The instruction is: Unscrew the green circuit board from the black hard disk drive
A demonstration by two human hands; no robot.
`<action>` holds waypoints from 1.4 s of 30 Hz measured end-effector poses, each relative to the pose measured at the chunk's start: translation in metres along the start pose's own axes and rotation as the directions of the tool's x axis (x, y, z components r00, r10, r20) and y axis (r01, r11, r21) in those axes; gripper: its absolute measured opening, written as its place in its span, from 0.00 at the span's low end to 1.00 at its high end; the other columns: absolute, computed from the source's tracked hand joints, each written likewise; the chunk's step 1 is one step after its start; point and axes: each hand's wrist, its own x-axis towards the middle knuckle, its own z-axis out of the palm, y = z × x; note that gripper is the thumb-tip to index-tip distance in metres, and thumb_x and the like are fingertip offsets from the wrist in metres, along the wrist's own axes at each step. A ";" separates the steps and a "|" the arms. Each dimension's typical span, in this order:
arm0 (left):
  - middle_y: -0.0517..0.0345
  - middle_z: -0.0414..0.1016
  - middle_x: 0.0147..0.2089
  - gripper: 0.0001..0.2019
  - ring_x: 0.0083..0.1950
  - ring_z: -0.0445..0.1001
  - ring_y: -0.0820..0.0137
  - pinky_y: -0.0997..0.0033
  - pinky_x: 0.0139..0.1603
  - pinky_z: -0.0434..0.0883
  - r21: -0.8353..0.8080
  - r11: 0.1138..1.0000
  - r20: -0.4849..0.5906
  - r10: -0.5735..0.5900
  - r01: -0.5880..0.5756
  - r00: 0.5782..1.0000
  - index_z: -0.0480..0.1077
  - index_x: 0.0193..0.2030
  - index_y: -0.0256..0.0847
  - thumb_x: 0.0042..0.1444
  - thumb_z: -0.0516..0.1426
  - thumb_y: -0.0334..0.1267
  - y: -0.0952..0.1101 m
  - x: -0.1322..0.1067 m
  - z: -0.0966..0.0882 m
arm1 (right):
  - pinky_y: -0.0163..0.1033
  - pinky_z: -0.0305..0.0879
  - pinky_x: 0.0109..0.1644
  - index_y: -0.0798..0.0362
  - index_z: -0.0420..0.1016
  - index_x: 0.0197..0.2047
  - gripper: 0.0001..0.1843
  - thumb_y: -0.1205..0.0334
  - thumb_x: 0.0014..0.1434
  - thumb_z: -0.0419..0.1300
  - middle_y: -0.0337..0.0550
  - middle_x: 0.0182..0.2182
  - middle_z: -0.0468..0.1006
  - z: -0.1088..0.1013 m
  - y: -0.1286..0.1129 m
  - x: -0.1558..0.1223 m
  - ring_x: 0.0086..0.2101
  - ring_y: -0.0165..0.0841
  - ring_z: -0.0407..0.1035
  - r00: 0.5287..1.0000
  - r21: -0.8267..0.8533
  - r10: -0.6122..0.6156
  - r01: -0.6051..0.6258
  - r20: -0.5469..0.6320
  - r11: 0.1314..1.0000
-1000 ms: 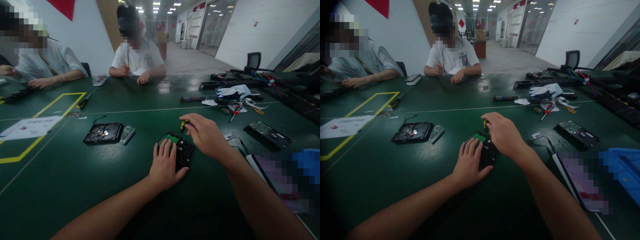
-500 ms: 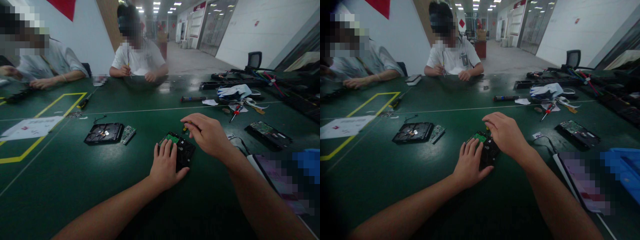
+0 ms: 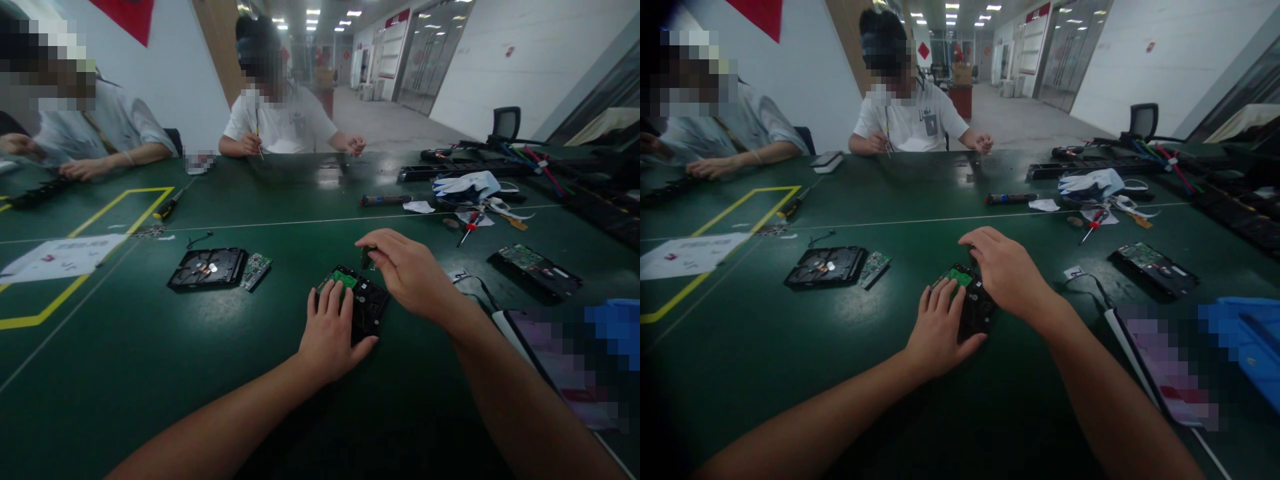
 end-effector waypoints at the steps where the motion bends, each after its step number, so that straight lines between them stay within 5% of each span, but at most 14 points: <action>1: 0.32 0.58 0.76 0.44 0.78 0.52 0.39 0.28 0.77 0.47 0.000 1.000 0.001 -0.003 0.003 1.000 0.60 0.74 0.32 0.62 0.56 0.66 0.000 0.000 0.000 | 0.50 0.68 0.60 0.52 0.74 0.55 0.15 0.71 0.70 0.52 0.51 0.52 0.81 0.000 0.000 0.000 0.53 0.42 0.74 1.000 -0.014 0.015 -0.015 -0.015 1.000; 9: 0.31 0.59 0.75 0.45 0.78 0.52 0.39 0.29 0.77 0.46 -0.003 1.000 0.011 -0.003 0.003 1.000 0.59 0.74 0.32 0.62 0.57 0.66 0.001 0.000 -0.001 | 0.48 0.72 0.51 0.52 0.77 0.53 0.12 0.67 0.69 0.57 0.53 0.49 0.78 0.001 -0.001 0.000 0.46 0.41 0.76 0.995 -0.051 0.071 -0.075 -0.074 0.996; 28: 0.32 0.58 0.76 0.45 0.78 0.52 0.39 0.29 0.77 0.46 -0.019 1.000 0.012 -0.010 0.011 1.000 0.60 0.74 0.34 0.61 0.57 0.67 0.000 0.000 -0.001 | 0.47 0.69 0.58 0.51 0.76 0.52 0.15 0.72 0.69 0.53 0.48 0.51 0.82 -0.002 0.000 0.001 0.51 0.40 0.76 1.000 0.001 0.013 -0.013 -0.001 1.000; 33: 0.33 0.58 0.76 0.45 0.78 0.52 0.39 0.29 0.77 0.46 -0.020 1.000 0.006 -0.009 0.009 1.000 0.59 0.74 0.35 0.61 0.57 0.67 0.000 0.000 0.000 | 0.46 0.72 0.50 0.53 0.74 0.59 0.18 0.70 0.70 0.53 0.48 0.48 0.84 -0.001 0.000 -0.001 0.38 0.36 0.78 0.994 -0.025 0.110 -0.110 0.004 0.994; 38: 0.32 0.58 0.76 0.45 0.78 0.51 0.39 0.28 0.77 0.46 -0.011 1.000 0.016 -0.008 0.008 1.000 0.59 0.74 0.34 0.61 0.57 0.67 0.000 0.001 -0.001 | 0.53 0.69 0.59 0.50 0.76 0.54 0.13 0.67 0.70 0.54 0.51 0.52 0.82 -0.002 -0.004 0.001 0.53 0.44 0.75 0.998 -0.030 0.046 -0.047 -0.036 0.998; 42: 0.32 0.58 0.76 0.45 0.78 0.51 0.40 0.29 0.77 0.46 -0.010 1.000 0.022 -0.013 0.014 1.000 0.59 0.74 0.34 0.61 0.57 0.67 0.000 0.001 -0.001 | 0.54 0.69 0.59 0.49 0.76 0.54 0.13 0.67 0.70 0.54 0.51 0.51 0.82 -0.002 -0.002 0.002 0.52 0.45 0.75 0.998 -0.053 0.053 -0.054 -0.030 0.997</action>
